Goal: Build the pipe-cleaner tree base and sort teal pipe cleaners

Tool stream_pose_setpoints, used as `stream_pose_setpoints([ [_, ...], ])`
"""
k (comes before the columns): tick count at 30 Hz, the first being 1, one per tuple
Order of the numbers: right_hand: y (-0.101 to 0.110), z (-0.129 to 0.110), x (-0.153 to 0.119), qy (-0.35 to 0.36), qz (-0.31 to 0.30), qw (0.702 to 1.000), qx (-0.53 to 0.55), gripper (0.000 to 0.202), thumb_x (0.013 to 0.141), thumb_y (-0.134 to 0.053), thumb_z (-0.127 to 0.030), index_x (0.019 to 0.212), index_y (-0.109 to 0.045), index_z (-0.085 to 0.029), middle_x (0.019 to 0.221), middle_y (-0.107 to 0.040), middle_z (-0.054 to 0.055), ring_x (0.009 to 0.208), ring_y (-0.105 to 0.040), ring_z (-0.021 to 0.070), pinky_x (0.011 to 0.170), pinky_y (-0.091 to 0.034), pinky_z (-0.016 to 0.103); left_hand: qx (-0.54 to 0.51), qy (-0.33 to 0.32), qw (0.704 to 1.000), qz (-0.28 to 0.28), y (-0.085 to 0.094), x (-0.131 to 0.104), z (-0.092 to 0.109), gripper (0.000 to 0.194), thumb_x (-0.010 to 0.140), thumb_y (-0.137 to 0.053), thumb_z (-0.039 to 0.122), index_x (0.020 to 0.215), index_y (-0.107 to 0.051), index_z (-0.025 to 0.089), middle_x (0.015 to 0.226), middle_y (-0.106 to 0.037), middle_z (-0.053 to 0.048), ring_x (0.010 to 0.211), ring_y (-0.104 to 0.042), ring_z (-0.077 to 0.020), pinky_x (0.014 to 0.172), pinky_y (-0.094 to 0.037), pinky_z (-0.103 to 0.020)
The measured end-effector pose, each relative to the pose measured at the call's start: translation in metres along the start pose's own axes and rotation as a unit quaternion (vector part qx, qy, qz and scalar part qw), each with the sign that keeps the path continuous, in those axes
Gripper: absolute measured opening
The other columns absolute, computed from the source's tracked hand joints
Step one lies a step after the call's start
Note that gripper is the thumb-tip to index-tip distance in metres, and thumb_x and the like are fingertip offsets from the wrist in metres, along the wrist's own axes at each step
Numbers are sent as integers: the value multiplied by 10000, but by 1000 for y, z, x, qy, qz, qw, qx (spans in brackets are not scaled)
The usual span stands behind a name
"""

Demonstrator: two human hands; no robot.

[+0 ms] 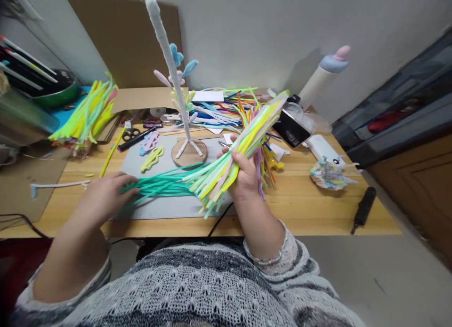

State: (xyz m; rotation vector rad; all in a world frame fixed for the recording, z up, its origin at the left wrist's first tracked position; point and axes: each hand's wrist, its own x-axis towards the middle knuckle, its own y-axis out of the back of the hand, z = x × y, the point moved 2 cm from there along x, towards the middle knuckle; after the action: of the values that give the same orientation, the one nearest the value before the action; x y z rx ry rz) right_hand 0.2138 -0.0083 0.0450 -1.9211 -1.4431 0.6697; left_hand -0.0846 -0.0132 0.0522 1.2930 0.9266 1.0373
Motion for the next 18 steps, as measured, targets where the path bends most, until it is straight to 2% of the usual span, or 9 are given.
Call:
stream_pose_setpoints([
  [2, -2, 7, -4, -32, -1, 999, 11, 346, 617, -703, -193, 929, -563, -246, 744, -615, -37, 682, -618, 123, 651, -566, 286, -93, -24, 990, 103, 5, -3, 23, 190, 841, -518, 303, 910, -648, 183, 917, -653, -76, 843, -595, -243, 720, -424, -343],
  [4, -4, 14, -6, -58, -2, 998, 10, 318, 622, -724, -219, 895, -561, -236, 737, -613, -40, 696, -630, 132, 686, -574, 313, -225, -81, 951, 195, 9, -10, 53, 113, 856, -534, 251, 863, -624, 184, 828, -639, -45, 794, -587, -181, 719, -435, -304],
  [5, -4, 16, -7, -67, -1, 998, 9, 306, 622, -732, -236, 875, -560, -231, 728, -613, -40, 705, -637, 139, 701, -576, 325, -272, -131, 929, 215, 10, -14, 69, 70, 849, -557, 222, 851, -619, 189, 806, -631, -32, 786, -580, -163, 722, -437, -293],
  [7, -3, 20, -7, -69, 6, 998, 10, 296, 619, -746, -248, 844, -555, -226, 721, -615, -44, 723, -646, 148, 717, -577, 337, -301, -243, 894, 224, 10, -21, 99, 69, 812, -619, 191, 878, -626, 207, 807, -625, -18, 776, -567, -148, 712, -426, -288],
  [9, -3, 22, -7, -66, 10, 998, 11, 293, 621, -751, -248, 835, -551, -227, 719, -617, -50, 735, -651, 151, 726, -576, 343, -292, -281, 885, 230, 6, -23, 119, 123, 790, -649, 181, 907, -630, 217, 806, -621, -13, 749, -549, -144, 683, -406, -293],
  [12, -2, 22, -5, -63, 18, 998, 5, 295, 630, -746, -252, 848, -549, -232, 715, -620, -51, 752, -655, 158, 726, -574, 355, -267, -257, 895, 248, 1, -20, 128, 149, 787, -645, 184, 933, -626, 204, 833, -617, -30, 755, -535, -155, 669, -395, -303],
  [15, -2, 21, -5, -61, 22, 998, 11, 310, 623, -745, -254, 862, -548, -232, 707, -614, -51, 754, -655, 167, 719, -572, 370, -234, -235, 904, 270, 0, -16, 129, 108, 796, -628, 193, 903, -621, 192, 832, -605, -38, 776, -534, -167, 668, -390, -308],
  [18, -2, 21, -5, -52, 19, 998, 16, 302, 626, -740, -249, 853, -541, -222, 716, -607, -48, 748, -649, 162, 726, -567, 374, -214, -220, 913, 268, 0, -14, 128, 65, 811, -605, 199, 872, -621, 183, 803, -587, -40, 767, -527, -172, 653, -385, -306],
])
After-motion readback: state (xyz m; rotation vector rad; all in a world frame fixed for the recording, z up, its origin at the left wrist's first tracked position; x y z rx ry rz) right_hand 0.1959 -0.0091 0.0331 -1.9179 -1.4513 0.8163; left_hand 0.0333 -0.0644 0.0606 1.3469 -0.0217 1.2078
